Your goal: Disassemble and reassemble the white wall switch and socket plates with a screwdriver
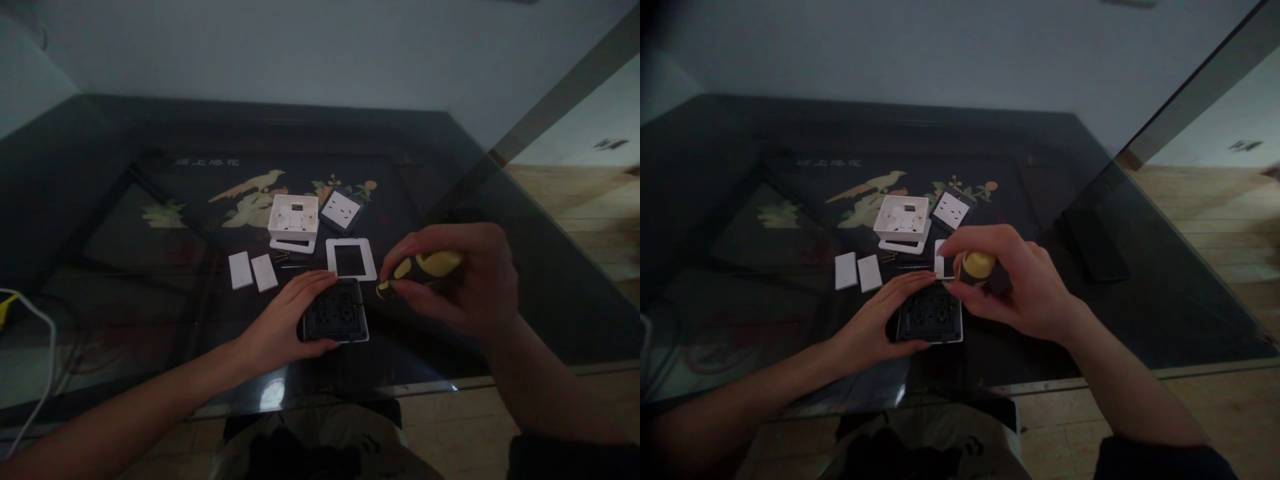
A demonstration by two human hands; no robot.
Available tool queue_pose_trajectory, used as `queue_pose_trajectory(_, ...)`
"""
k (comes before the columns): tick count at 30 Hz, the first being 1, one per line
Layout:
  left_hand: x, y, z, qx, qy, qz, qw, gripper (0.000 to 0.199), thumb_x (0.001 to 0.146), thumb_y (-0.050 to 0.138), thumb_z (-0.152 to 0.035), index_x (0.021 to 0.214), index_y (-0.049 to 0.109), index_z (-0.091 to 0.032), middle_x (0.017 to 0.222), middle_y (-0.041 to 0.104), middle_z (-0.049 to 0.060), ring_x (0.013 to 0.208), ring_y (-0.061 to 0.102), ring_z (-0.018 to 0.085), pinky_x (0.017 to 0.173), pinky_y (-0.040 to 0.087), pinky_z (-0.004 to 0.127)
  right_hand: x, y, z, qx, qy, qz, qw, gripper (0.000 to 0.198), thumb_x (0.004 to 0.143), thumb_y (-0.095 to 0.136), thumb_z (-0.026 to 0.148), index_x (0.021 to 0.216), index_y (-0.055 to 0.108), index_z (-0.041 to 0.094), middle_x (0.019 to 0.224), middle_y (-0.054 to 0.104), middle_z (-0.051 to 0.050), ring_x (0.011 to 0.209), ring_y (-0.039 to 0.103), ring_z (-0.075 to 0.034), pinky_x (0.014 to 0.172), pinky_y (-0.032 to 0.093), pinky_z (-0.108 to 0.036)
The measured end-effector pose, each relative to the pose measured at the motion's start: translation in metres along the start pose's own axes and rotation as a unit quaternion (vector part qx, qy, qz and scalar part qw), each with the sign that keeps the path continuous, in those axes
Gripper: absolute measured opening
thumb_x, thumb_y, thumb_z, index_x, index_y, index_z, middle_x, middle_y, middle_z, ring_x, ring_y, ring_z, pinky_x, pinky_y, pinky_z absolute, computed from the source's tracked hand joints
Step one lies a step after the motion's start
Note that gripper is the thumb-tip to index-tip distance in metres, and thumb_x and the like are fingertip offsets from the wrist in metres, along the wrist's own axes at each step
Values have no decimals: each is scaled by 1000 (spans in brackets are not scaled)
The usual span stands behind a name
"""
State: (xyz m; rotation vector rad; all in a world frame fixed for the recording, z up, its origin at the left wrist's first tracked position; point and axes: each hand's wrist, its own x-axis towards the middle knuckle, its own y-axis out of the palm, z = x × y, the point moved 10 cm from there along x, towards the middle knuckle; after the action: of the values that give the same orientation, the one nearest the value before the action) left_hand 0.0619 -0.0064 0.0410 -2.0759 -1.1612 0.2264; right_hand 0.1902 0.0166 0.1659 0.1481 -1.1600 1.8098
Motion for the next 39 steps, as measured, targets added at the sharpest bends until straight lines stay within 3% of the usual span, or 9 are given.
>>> queue_pose_trajectory(3, -2, 1, 0, -2, -3, -7, 1000, 79, 73, 73, -33, 139, 32, -22, 143, 41, 10, 134, 36, 27, 112, 33, 48, 1, 1, 2, -7, -12, 0, 1000, 25, 79, 69, 29, 102, 60, 27, 79, 68, 0, 67, 67, -16, 61, 53, -27)
queue_pose_trajectory(11, -4, 2, 0, -6, 3, -26, 1000, 77, 74, 72, -32, 139, 32, -22, 142, 41, 11, 134, 35, 26, 113, 32, 48, 15, 15, 11, -40, -24, 92, 995, 18, 84, 64, 38, 94, 59, 24, 70, 67, 2, 55, 61, -12, 51, 46, -22)
queue_pose_trajectory(19, 0, 1, 2, -30, -12, -14, 999, 81, 71, 74, -29, 139, 30, -26, 140, 44, 10, 131, 39, 30, 109, 35, 52, 30, 20, 16, -54, -10, 199, 979, 19, 87, 59, 28, 104, 58, 19, 89, 68, -3, 73, 66, -15, 60, 49, -24)
queue_pose_trajectory(26, -1, 2, 6, -46, -27, -15, 998, 82, 70, 74, -29, 139, 30, -27, 138, 45, 10, 129, 40, 31, 107, 37, 53, 25, 14, 19, -25, -34, 191, 981, 19, 83, 59, 18, 101, 56, 24, 86, 68, 0, 71, 66, -14, 59, 51, -23)
queue_pose_trajectory(33, -1, 1, 4, -25, -20, -13, 999, 79, 71, 73, -32, 139, 34, -23, 140, 43, 12, 130, 39, 30, 109, 36, 52, 22, 10, 17, -66, -39, 126, 989, 15, 82, 65, 32, 92, 59, 25, 71, 66, 3, 53, 59, -11, 46, 42, -21)
queue_pose_trajectory(39, -1, 2, 3, -22, -7, -10, 1000, 78, 72, 73, -30, 139, 33, -23, 141, 42, 12, 131, 38, 29, 110, 35, 51, 27, 11, 15, -57, -11, 162, 985, 23, 80, 67, 40, 97, 61, 25, 75, 67, 2, 56, 61, -13, 48, 46, -22)
